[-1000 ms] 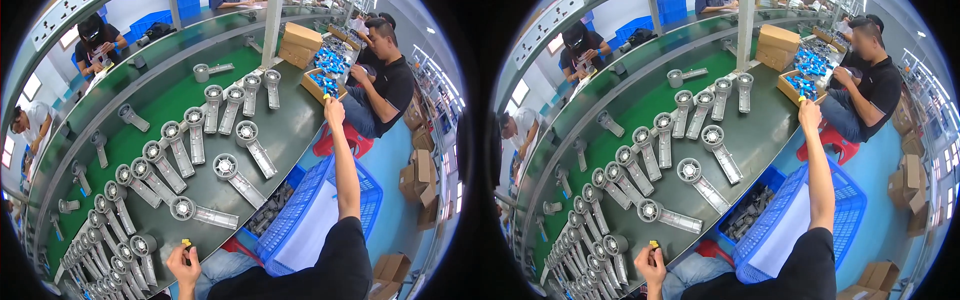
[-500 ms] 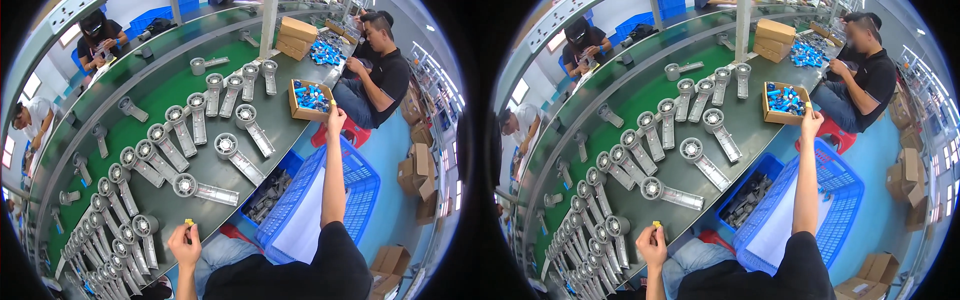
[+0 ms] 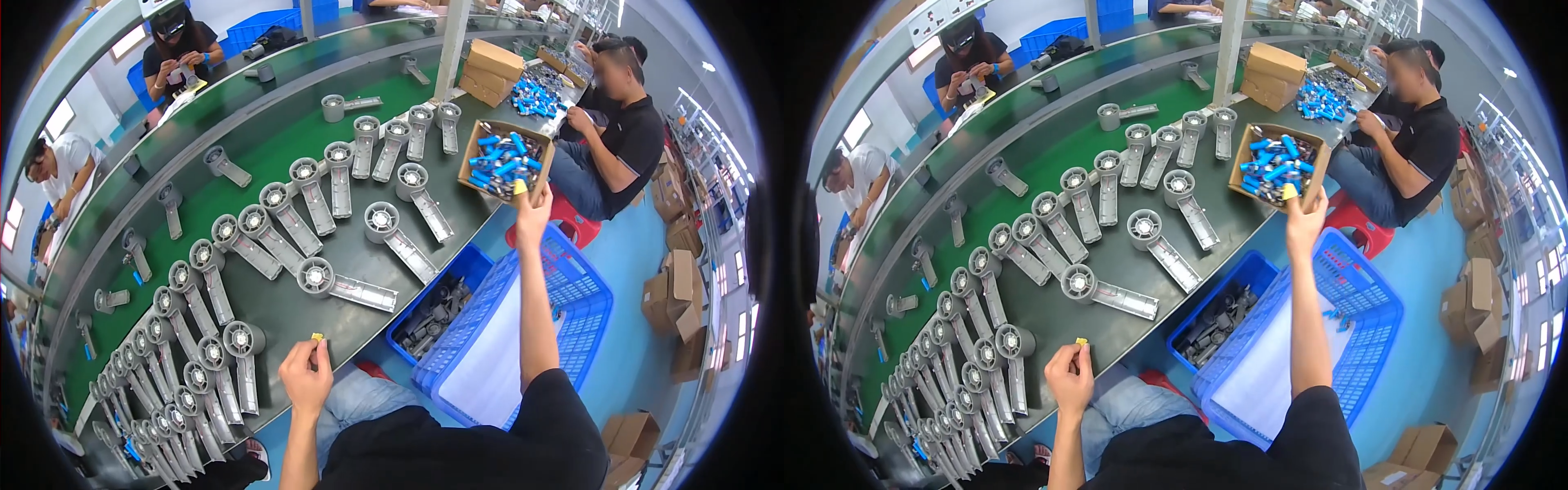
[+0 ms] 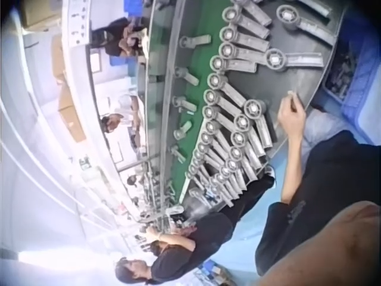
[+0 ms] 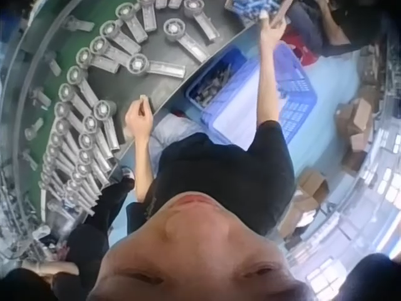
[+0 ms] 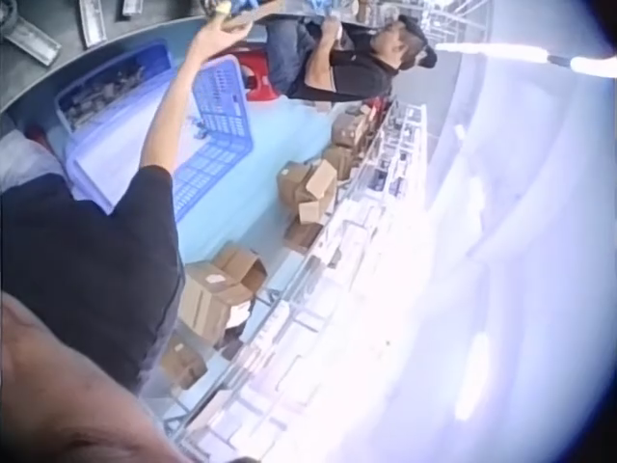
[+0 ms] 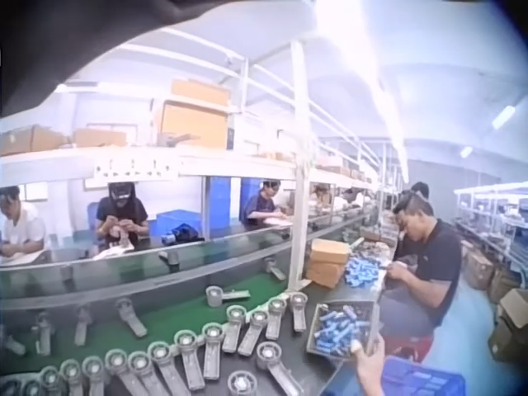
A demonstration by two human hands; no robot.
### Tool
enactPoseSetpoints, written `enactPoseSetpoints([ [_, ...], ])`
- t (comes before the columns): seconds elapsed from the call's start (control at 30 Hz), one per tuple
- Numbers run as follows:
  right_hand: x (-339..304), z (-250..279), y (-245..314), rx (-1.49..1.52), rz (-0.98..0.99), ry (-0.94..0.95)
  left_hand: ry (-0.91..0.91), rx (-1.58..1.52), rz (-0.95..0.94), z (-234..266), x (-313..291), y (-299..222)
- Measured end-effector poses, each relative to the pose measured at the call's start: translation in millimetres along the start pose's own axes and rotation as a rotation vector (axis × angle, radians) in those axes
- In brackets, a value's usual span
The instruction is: The person assembles small plastic components by hand, taking yellow components, blue components, and motor parts from a plastic bin and inserting them into a plastic housing.
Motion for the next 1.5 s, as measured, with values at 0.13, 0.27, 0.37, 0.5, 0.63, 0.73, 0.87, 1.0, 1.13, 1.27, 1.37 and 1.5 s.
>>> enactPoseSetpoints([
  [0.13, -48.9, -36.9, 29.1, -0.255, 0.207, -0.008, -0.001, 0.015, -0.002, 1.7, 0.0, 3.4],
  [0.27, -74.5, -46.8, 12.3, -0.377, 0.189, 0.086, 0.000, -0.016, -0.002, 0.5, -1.6, 3.9],
  [0.37, -74.9, -48.5, 13.6, -0.337, 0.407, 0.143, 0.019, -0.028, 0.017, -0.5, -2.4, 6.0],
  [0.5, -69.7, -50.5, 12.2, -0.086, 0.087, 0.233, 0.007, -0.026, 0.005, 2.1, -3.0, 7.6],
  [0.63, -53.5, -34.2, 10.7, 0.031, 0.107, 0.299, 0.009, -0.027, -0.002, 0.3, -2.4, 8.0],
  [0.73, -52.0, -26.3, 14.2, -0.220, 0.210, 0.356, -0.003, -0.016, -0.016, 0.4, -2.3, 6.2],
  [0.87, -46.4, -34.0, 22.3, -0.270, 0.313, 0.435, -0.004, 0.010, -0.016, 1.1, -2.3, 6.1],
  [1.0, -38.7, -26.5, 33.7, -0.341, 0.555, 0.347, -0.010, 0.008, -0.006, 0.0, -2.4, 5.6],
  [1.13, -19.9, -12.6, 10.9, -0.272, 0.288, 0.233, -0.012, 0.009, 0.015, -0.4, -1.6, 7.3],
  [1.27, 26.4, -20.1, -8.8, 0.108, 0.220, 0.062, -0.024, 0.022, -0.006, 1.1, -1.0, 6.6],
  [1.37, 70.6, -20.4, -65.4, 0.403, -0.205, -0.092, -0.026, 0.017, 0.006, 1.2, -0.7, 6.8],
  [1.5, 136.4, -36.5, -132.1, 0.489, -0.486, -0.061, -0.028, 0.018, -0.008, -2.6, -1.2, 6.1],
])
Point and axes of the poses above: each hand's wrist, its own x-axis towards the middle knuckle, its own z-axis out of the back of the hand, y = z × x, the point moved 8 cm from there along x, towards the middle knuckle, and after that the axes turned 14 degrees about z, right-handed, at the moved point
